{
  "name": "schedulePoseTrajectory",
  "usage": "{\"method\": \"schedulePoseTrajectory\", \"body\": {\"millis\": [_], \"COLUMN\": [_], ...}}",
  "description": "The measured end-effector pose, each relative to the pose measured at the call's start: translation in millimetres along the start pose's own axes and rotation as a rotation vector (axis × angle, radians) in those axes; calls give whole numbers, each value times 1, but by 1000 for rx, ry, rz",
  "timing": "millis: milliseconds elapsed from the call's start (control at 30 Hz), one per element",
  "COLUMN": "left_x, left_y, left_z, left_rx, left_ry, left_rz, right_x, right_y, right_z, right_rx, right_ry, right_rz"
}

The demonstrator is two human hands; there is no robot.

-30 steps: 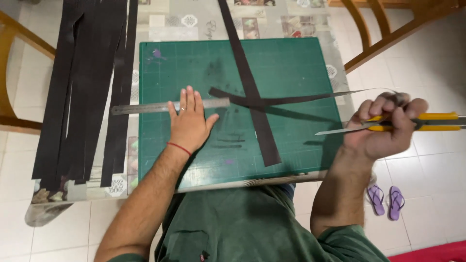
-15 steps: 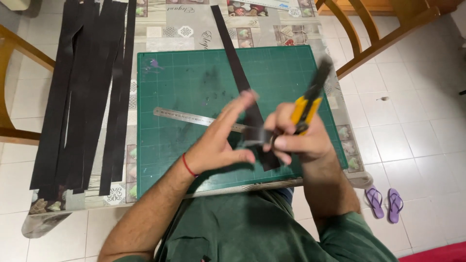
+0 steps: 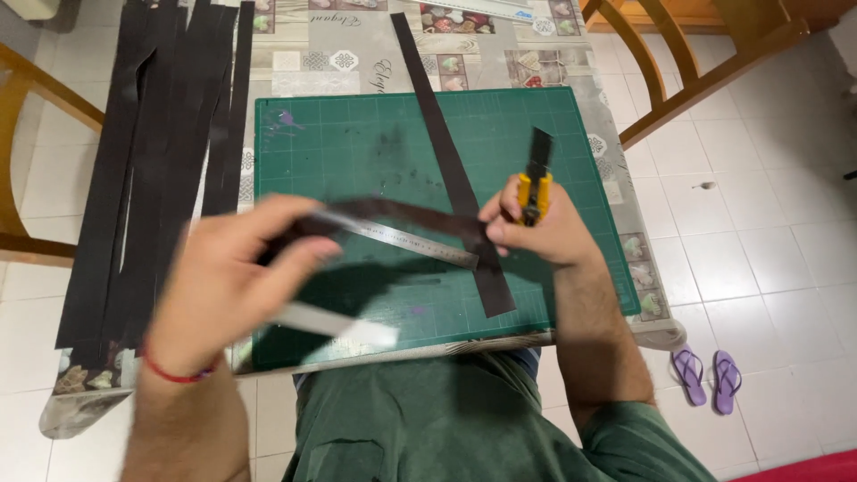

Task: Cutting strips of dark material using a utility knife and a metal ruler on a green cutting mat.

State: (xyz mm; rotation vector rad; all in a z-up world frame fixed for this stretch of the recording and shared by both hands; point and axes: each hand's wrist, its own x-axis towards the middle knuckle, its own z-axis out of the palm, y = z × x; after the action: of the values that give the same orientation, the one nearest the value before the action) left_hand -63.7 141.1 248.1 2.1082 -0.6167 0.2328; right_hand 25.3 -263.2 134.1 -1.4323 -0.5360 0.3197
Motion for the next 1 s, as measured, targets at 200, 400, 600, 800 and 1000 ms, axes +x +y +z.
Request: {"method": "schedulePoseTrajectory", "body": {"millis": [200,400,600,800,1000], "left_x": [4,-10,2,54,21], "left_y": [-118,-337,-281,-122,138], "left_z": [-40,-43,-9,47,97], "left_rx": [445,531,993,366,-39], "left_ry": [405,579,571,529,364], "left_rz": [-99,-266,-584,237,290], "right_x": [6,2,-5,-9,-14], "right_y": [19,39,70,75,94], "right_z": [33,77,76,78,65], "right_rx": [-384,-963,-1065,-1052,-1135], "right_ry": [184,13,1,66,169], "right_rz": [70,264,241,218,35]}}
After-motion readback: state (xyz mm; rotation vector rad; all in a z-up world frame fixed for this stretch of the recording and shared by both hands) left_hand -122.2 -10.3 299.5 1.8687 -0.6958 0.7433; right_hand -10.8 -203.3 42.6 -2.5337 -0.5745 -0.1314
